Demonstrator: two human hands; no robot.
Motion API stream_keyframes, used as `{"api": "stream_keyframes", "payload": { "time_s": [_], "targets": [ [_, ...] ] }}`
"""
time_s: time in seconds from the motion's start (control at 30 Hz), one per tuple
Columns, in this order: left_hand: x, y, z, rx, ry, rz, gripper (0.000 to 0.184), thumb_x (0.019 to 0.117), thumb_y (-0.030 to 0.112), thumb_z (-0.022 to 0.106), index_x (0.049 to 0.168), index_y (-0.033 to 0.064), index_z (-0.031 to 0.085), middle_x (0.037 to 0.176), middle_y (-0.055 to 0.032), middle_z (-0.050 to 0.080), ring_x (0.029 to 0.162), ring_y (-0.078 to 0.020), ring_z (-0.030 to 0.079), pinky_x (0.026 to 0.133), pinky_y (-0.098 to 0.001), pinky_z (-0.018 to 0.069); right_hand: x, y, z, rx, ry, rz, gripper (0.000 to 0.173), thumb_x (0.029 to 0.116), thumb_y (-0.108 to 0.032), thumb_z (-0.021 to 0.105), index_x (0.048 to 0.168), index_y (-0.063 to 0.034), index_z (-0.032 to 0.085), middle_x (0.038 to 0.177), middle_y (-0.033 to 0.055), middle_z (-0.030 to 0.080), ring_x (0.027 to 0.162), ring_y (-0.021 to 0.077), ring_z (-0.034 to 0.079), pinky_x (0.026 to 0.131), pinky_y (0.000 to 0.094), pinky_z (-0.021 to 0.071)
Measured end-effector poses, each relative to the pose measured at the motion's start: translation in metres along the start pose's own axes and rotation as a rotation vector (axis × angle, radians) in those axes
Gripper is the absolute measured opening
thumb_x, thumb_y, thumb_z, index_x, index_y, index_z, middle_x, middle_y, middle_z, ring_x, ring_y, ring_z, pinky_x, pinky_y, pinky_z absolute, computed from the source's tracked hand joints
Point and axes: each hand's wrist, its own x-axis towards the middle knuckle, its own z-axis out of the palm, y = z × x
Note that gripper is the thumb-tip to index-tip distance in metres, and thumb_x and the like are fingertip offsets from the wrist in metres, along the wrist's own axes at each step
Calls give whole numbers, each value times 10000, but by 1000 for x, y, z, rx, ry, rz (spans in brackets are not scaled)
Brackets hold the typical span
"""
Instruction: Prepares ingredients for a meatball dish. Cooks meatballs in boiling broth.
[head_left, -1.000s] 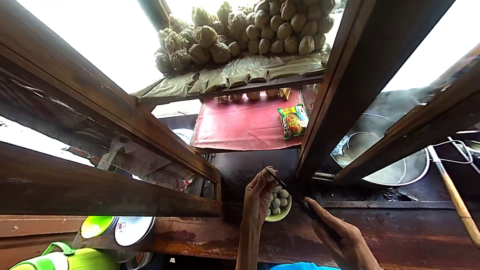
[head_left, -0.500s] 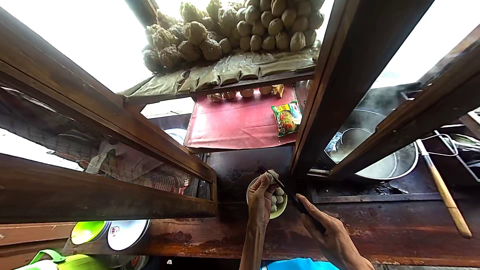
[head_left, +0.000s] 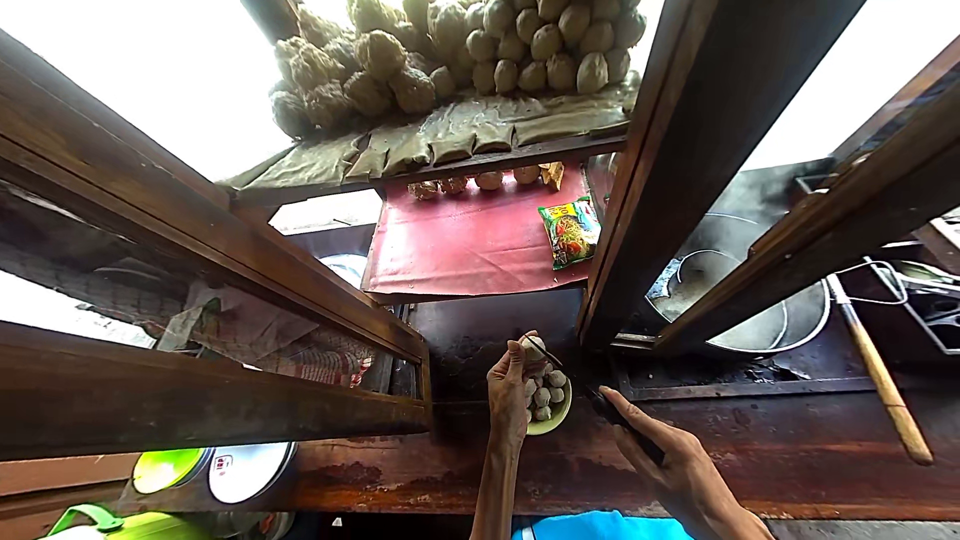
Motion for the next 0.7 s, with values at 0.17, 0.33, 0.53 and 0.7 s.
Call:
{"api": "stream_keyframes", "payload": {
  "time_s": [0.17, 0.33, 0.53, 0.7],
  "targets": [
    [-6, 8, -12, 200, -179, 57, 337, 1080, 72, 421, 1314, -92, 599, 1214, -134, 700, 1057, -129, 695, 985, -282, 552, -1, 6, 2, -47, -7, -14, 452, 998, -251, 554, 1440, -184, 623, 1008, 38, 768, 746, 62, 679, 695, 239, 566],
    [-4, 2, -18, 295, -243, 60, 298, 1066, 81, 471, 1255, -64, 651, 1124, -100, 730, 1025, -92, 693, 956, -261, 555, -1, 9, 9, -12, -31, 21, 451, 1001, -244, 549, 1443, -190, 621, 1044, 27, 771, 759, 37, 678, 714, 230, 568],
    [-2, -11, -19, 237, -203, 40, 277, 1063, 79, 481, 1203, -57, 677, 1075, -90, 735, 989, -88, 686, 930, -257, 550, 0, 14, 20, 1, -52, 48, 452, 1014, -253, 541, 1455, -182, 607, 1050, 36, 768, 768, 67, 690, 714, 270, 579],
    [8, -14, -30, 265, -109, 72, 261, 1057, 75, 506, 1202, -62, 674, 1058, -104, 737, 962, -104, 700, 902, -271, 571, -15, 15, 6, 44, -122, 136, 450, 1006, -239, 549, 1450, -202, 613, 1020, 36, 766, 730, 60, 669, 686, 280, 568]
  ]
}}
